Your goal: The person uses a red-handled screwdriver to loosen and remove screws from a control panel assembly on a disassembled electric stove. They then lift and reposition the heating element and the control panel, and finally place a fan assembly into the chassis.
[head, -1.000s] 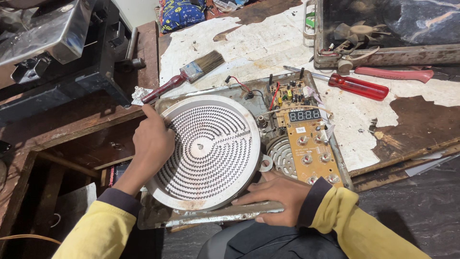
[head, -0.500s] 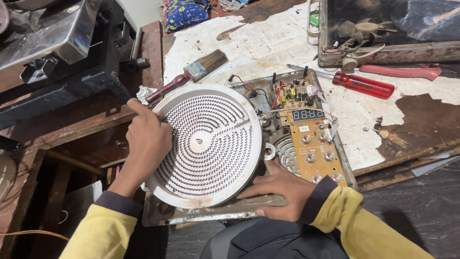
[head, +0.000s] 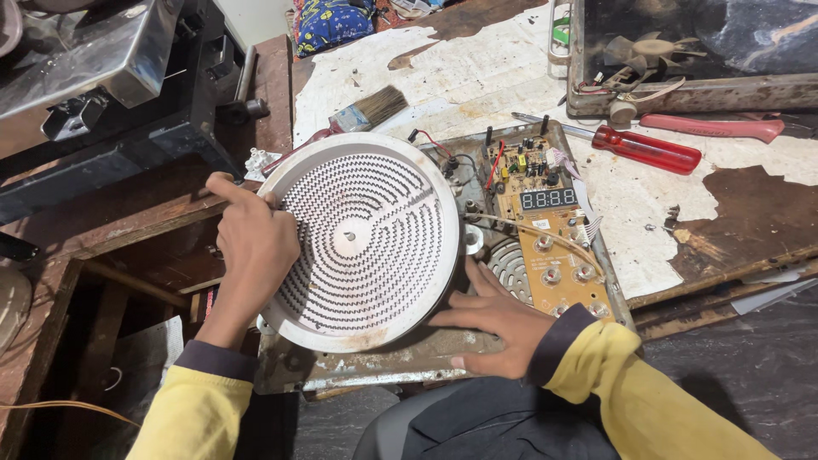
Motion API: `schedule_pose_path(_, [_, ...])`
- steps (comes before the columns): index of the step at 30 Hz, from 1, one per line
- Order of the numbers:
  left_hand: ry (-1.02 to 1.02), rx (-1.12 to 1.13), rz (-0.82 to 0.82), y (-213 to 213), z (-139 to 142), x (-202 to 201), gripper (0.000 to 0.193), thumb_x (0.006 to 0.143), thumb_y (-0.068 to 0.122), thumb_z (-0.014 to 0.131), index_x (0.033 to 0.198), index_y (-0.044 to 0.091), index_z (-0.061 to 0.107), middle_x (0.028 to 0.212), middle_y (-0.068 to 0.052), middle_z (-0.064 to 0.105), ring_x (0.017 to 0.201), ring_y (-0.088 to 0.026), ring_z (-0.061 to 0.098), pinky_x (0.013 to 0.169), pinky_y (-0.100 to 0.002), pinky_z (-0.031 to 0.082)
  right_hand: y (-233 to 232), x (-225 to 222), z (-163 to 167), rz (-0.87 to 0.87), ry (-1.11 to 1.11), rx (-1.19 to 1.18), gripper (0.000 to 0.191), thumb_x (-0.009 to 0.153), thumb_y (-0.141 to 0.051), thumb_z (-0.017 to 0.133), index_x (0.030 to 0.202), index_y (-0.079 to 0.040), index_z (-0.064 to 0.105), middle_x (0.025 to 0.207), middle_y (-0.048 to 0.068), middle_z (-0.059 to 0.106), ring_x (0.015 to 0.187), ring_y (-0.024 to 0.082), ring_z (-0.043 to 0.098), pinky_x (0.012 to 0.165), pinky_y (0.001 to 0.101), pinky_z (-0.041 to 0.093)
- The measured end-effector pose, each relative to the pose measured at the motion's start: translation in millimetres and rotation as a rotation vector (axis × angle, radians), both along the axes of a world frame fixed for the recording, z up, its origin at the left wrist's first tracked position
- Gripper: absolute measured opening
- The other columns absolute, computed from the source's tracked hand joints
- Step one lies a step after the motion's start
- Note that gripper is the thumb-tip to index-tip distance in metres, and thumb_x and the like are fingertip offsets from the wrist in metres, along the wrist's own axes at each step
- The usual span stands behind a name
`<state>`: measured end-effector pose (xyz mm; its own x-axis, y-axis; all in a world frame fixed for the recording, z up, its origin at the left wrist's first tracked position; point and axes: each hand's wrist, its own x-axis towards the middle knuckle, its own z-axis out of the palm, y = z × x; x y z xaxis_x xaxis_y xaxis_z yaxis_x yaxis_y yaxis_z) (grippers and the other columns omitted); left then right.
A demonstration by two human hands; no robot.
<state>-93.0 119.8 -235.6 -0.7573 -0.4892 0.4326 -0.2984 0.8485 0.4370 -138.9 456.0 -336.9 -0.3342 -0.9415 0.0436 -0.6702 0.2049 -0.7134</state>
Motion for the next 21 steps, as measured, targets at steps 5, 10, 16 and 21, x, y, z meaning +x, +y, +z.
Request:
schedule_pose_path(5, [0.064,-0.002,-0.049,1,7,-3,0.045,0.093,0.006,0.05,0.128,-0.008,0.024,0.077,-0.036,0.062,0.075,-0.056,0.063,0.083,-0.064,0.044,6,-5,-6,-0.031,-0.087,0.037,0.061,0.092,-0.042,0.066,0.147,-0.017,0.057,0.161,0.027,0.037,0.155,0.049,0.002,0.122,0.0597,0.0])
schedule_pose_path(10, [0.07,-0.083,-0.105,0,17,-19,0.045,0.097,0.008,0.051,0.13,-0.007,0.024,0.078,-0.035,0.063,0.078,-0.056,0.063,0.082,-0.064,0.044,10,-7,-13,-0.056,-0.118,-0.003,0.063,0.094,-0.043,0.065,0.147,-0.012,0.053,0.159,0.026,0.038,0.155,0.039,0.021,0.122,0.0502,0.017])
schedule_pose_path(16, [0.022,-0.097,-0.125,6,21,-34,0.046,0.094,0.007,0.05,0.13,-0.008,0.024,0.077,-0.035,0.064,0.077,-0.055,0.064,0.084,-0.063,0.045,17,-11,-13,-0.112,-0.266,-0.006,0.055,0.096,-0.043,0.057,0.143,-0.015,0.061,0.156,0.024,0.044,0.153,0.035,0.033,0.122,0.0468,0.024])
schedule_pose_path(21, [-0.061,-0.138,-0.211,-4,18,-47,0.046,0.093,0.007,0.051,0.127,-0.011,0.026,0.077,-0.038,0.062,0.079,-0.056,0.064,0.086,-0.061,0.046,16,-17,-13,-0.195,-0.452,-0.076,0.046,0.096,-0.037,0.062,0.135,-0.013,0.071,0.164,0.021,0.02,0.154,0.035,0.014,0.123,0.0478,0.019])
